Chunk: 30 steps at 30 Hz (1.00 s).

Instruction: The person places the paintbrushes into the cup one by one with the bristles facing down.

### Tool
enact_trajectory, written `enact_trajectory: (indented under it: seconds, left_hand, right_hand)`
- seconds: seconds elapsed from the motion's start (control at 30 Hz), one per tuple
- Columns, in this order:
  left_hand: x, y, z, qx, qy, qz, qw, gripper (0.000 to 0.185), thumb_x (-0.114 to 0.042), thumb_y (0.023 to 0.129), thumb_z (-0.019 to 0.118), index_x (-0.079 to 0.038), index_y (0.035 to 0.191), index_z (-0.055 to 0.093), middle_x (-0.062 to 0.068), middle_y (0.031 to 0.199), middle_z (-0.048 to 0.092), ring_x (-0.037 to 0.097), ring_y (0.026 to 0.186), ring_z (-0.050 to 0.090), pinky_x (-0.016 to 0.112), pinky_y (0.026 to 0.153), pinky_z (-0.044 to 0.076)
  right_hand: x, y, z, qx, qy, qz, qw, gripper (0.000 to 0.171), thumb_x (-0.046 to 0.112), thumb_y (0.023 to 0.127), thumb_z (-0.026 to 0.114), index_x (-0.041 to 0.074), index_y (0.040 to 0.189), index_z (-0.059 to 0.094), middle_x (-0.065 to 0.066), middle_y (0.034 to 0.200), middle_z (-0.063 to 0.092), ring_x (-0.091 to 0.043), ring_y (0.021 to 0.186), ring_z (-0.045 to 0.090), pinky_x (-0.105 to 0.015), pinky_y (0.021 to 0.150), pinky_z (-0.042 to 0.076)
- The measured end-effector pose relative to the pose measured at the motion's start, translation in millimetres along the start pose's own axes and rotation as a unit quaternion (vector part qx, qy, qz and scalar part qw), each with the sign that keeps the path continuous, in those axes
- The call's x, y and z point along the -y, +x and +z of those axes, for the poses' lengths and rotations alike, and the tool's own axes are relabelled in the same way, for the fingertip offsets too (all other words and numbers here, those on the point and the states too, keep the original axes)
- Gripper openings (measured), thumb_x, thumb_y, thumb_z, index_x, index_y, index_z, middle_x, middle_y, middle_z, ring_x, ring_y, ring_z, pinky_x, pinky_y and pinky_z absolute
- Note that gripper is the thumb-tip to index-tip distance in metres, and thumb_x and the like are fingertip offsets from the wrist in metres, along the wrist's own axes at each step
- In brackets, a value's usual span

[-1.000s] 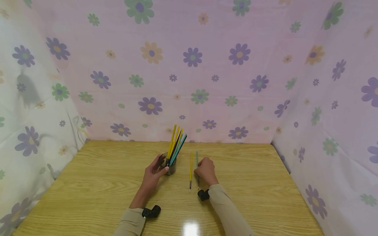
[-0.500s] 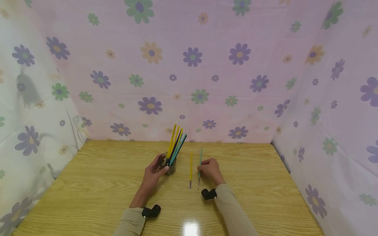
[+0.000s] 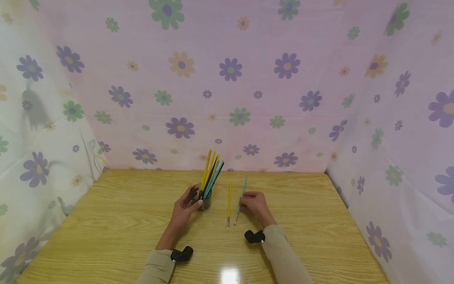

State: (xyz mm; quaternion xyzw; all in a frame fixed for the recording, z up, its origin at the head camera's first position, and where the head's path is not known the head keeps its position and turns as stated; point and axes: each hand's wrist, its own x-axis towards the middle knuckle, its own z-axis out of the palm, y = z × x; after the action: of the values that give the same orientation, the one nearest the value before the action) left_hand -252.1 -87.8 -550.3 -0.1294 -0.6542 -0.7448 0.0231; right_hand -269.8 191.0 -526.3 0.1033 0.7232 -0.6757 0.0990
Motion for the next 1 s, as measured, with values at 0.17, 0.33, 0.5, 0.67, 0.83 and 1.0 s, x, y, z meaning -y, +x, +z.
enact_trajectory:
  seconds: [0.17,0.33,0.5,0.67,0.83,1.0]
  left_hand:
    - [0.6,-0.2,0.3,0.0,-0.002,-0.004,1.0,0.074,0.001,0.096,0.067,-0.001,0.159,0.029,0.02,0.16,0.038,0.035,0.152,0.028,0.052,0.124,0.023]
    - [0.2,-0.7,0.3,0.001,-0.001,-0.003,1.0,0.073,0.001,0.097,0.066,-0.001,0.159,0.029,0.02,0.16,0.037,0.035,0.152,0.027,0.052,0.124,0.023]
    - [-0.7,-1.2,1.0,0.001,-0.006,-0.002,1.0,0.073,0.001,0.096,0.066,0.0,0.159,0.028,0.021,0.16,0.037,0.036,0.152,0.028,0.053,0.124,0.024]
    - [1.5,-0.4,-0.2,0.001,-0.008,0.0,1.0,0.075,0.001,0.096,0.067,0.002,0.159,0.027,0.021,0.16,0.037,0.036,0.152,0.027,0.053,0.124,0.023]
    - [5.0,0.7,-0.8,0.002,-0.011,0.006,0.9999,0.075,0.0,0.096,0.067,0.002,0.159,0.026,0.02,0.16,0.038,0.035,0.152,0.028,0.052,0.124,0.023]
    - [4.9,1.7,-0.8,0.005,-0.018,0.003,0.9998,0.075,0.001,0.096,0.067,0.003,0.159,0.025,0.02,0.161,0.037,0.034,0.153,0.027,0.051,0.124,0.023]
  right_hand:
    - [-4,2,2,0.006,0.047,-0.044,0.998,0.049,-0.003,0.094,0.067,-0.015,0.138,0.051,-0.018,0.117,0.065,-0.013,0.087,0.071,-0.027,0.077,0.063]
    - [-4,4,7,0.028,0.142,-0.082,0.986,0.051,-0.009,0.095,0.062,-0.017,0.141,0.042,-0.008,0.107,0.064,-0.014,0.094,0.071,-0.028,0.082,0.062]
    - [3,2,15,0.034,0.192,-0.119,0.974,0.044,-0.009,0.095,0.063,-0.011,0.136,0.047,-0.013,0.114,0.063,-0.017,0.097,0.071,-0.033,0.088,0.062]
    - [13,-4,27,0.023,0.23,-0.148,0.962,0.035,-0.009,0.095,0.063,-0.004,0.128,0.054,-0.016,0.117,0.062,-0.018,0.098,0.069,-0.034,0.088,0.062]
    - [22,-7,42,0.001,0.266,-0.18,0.947,0.03,-0.012,0.094,0.063,-0.002,0.122,0.058,-0.011,0.108,0.063,-0.016,0.095,0.069,-0.032,0.084,0.063]
    - [32,-9,56,-0.015,0.282,-0.209,0.936,0.03,-0.013,0.093,0.063,-0.002,0.12,0.059,-0.007,0.104,0.063,-0.013,0.09,0.069,-0.03,0.082,0.063]
